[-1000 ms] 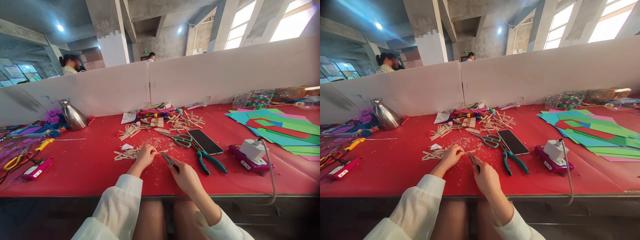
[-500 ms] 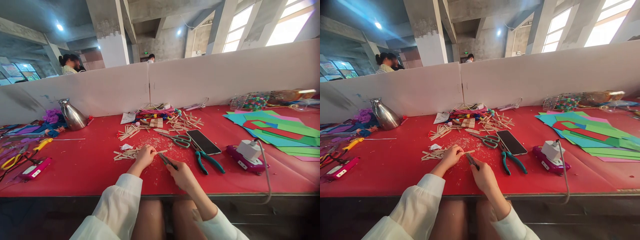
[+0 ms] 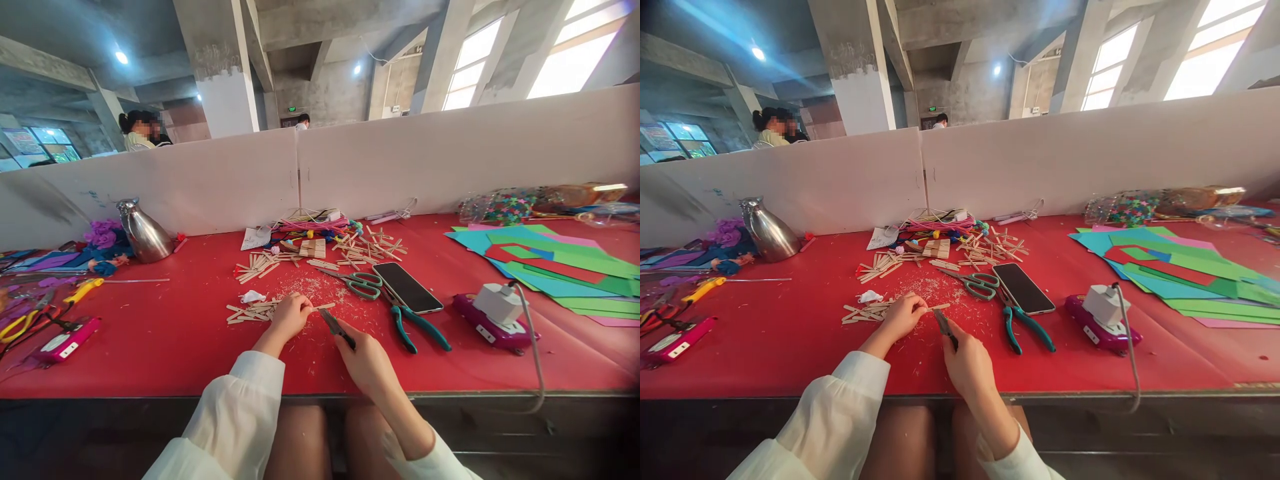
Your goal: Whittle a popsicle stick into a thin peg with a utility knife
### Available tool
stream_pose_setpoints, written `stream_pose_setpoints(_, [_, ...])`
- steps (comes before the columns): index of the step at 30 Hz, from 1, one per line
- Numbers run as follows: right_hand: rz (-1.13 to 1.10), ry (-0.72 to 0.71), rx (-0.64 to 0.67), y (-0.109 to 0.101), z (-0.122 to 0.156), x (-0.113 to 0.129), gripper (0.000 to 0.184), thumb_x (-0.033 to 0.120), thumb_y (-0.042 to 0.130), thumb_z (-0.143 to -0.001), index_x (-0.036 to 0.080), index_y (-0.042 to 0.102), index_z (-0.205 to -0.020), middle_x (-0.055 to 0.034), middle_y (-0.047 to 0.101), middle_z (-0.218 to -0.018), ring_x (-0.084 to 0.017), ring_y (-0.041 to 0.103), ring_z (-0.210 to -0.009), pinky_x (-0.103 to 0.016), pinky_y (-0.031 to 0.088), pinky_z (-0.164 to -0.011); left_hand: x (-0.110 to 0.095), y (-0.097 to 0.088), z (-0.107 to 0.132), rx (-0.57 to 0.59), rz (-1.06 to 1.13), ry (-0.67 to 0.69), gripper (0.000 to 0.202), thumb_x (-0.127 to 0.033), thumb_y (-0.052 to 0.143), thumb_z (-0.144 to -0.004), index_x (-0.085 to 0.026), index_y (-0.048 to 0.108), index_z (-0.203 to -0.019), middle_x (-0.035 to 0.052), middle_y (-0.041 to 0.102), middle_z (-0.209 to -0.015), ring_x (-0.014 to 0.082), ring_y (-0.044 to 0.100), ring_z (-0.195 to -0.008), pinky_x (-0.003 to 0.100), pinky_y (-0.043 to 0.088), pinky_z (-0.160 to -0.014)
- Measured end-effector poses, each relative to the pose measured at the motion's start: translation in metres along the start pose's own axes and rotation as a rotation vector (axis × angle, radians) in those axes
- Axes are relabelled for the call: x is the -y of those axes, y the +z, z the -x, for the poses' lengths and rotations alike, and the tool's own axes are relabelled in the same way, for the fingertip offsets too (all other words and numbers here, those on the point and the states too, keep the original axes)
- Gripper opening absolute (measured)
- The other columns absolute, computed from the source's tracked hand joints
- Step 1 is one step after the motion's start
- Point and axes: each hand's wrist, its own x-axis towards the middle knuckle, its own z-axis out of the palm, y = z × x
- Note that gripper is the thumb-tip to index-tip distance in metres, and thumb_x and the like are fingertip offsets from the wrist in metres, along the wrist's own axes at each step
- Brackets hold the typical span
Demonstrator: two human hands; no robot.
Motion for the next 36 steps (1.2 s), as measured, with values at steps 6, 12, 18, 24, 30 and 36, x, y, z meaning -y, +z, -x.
stream_pose_setpoints(6, [-0.005,0.011,0.026,-0.002,-0.004,0.001,0.040,0.025,0.039,-0.080,0.023,0.058,-0.115,-0.0074,0.070,-0.092,-0.022,0.064,-0.088,-0.026,0.045,-0.067,0.000,0.000,-0.001,0.005,-0.009,0.008,0.013,-0.013,0.050,-0.076,-0.016,0.063,-0.074,0.0039,0.061,-0.082,0.0166,0.055,-0.082,0.027,0.042,-0.076])
stream_pose_setpoints(12, [0.002,0.042,0.048,0.000,-0.007,0.001,0.040,0.025,0.041,-0.079,0.021,0.059,-0.115,-0.0084,0.069,-0.096,-0.021,0.063,-0.090,-0.025,0.044,-0.069,-0.003,0.000,-0.002,0.017,-0.051,-0.005,0.014,-0.013,0.050,-0.077,-0.016,0.063,-0.076,0.0040,0.061,-0.083,0.0166,0.056,-0.082,0.027,0.041,-0.076])
stream_pose_setpoints(18, [-0.009,0.061,0.059,0.000,-0.008,0.005,0.038,0.026,0.041,-0.080,0.021,0.060,-0.112,-0.0077,0.070,-0.094,-0.019,0.063,-0.085,-0.024,0.043,-0.067,-0.003,0.000,-0.002,0.010,-0.084,0.006,0.013,-0.011,0.050,-0.076,-0.016,0.062,-0.074,0.0036,0.062,-0.082,0.0160,0.056,-0.082,0.025,0.041,-0.074])
stream_pose_setpoints(24, [-0.028,0.070,0.051,0.001,-0.006,0.008,0.038,0.025,0.041,-0.080,0.020,0.060,-0.112,-0.0098,0.070,-0.089,-0.021,0.063,-0.084,-0.025,0.042,-0.064,-0.003,0.001,-0.001,-0.010,-0.119,-0.002,0.015,-0.012,0.048,-0.077,-0.017,0.061,-0.073,0.0036,0.061,-0.080,0.0162,0.056,-0.080,0.026,0.041,-0.071])
stream_pose_setpoints(30, [-0.088,0.067,0.072,0.005,-0.008,0.008,0.036,0.025,0.037,-0.082,0.020,0.062,-0.107,-0.0023,0.066,-0.067,-0.014,0.062,-0.058,-0.021,0.040,-0.053,-0.004,0.001,-0.001,-0.001,-0.140,0.011,0.014,-0.013,0.049,-0.077,-0.017,0.062,-0.073,0.0041,0.061,-0.081,0.0168,0.055,-0.082,0.026,0.040,-0.073])
stream_pose_setpoints(36, [-0.099,0.073,0.142,0.007,-0.012,0.007,0.039,0.024,0.030,-0.085,0.019,0.062,-0.105,0.0031,0.058,-0.053,-0.009,0.052,-0.037,-0.019,0.038,-0.042,-0.005,0.000,-0.001,-0.001,-0.148,0.015,0.015,-0.013,0.048,-0.078,-0.017,0.062,-0.074,0.0046,0.061,-0.082,0.0169,0.055,-0.081,0.026,0.040,-0.072])
